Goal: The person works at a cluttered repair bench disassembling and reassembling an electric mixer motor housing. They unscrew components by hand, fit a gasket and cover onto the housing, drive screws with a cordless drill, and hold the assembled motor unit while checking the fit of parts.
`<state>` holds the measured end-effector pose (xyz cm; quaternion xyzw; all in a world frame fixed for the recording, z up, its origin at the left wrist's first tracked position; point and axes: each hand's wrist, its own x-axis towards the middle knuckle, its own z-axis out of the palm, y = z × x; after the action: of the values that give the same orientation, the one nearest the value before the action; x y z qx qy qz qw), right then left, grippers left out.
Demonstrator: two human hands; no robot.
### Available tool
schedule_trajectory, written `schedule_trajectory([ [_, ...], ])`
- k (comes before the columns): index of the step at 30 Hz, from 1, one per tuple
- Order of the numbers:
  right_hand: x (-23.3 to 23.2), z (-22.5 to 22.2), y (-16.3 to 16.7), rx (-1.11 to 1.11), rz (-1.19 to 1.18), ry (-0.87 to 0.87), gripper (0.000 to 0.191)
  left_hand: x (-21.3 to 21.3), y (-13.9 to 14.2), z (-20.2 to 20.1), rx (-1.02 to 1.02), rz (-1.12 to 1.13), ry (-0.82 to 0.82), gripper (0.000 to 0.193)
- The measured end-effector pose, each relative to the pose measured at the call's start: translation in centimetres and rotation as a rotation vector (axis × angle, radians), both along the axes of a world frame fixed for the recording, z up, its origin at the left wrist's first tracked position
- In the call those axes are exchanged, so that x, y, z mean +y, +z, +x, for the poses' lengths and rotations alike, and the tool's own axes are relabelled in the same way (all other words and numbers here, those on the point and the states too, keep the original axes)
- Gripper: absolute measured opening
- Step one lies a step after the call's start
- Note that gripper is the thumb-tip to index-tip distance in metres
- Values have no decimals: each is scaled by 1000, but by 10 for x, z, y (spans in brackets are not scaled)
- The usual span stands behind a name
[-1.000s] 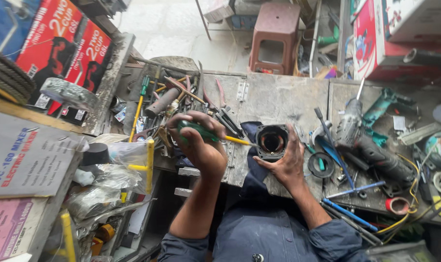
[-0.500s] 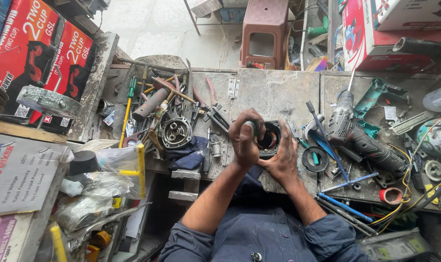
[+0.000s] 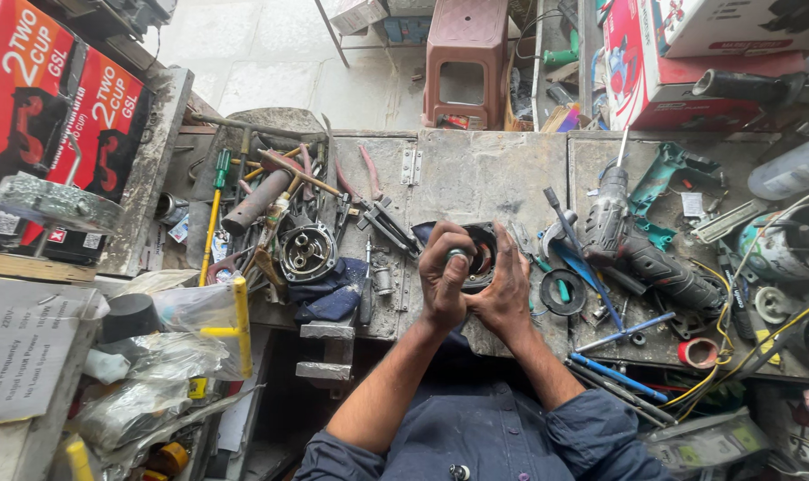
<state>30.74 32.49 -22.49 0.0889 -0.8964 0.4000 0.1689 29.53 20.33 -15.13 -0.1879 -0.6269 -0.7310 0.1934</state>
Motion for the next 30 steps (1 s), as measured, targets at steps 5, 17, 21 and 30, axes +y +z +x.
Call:
schedule_trajectory([
  [5,0,0,1,-5,-11,3,128,-3,-9,2,-49,-39,30,45],
  [17,4,-1,-14,-7,-15,21,121,0,-21,13,2,-77,8,50],
  [21,4,0,-14,-8,6,28,118,4,-22,11,26,-84,42,51],
  [30,2,2,-8,-21,2,16,128,6,-16,-15,27,-58,94,47],
])
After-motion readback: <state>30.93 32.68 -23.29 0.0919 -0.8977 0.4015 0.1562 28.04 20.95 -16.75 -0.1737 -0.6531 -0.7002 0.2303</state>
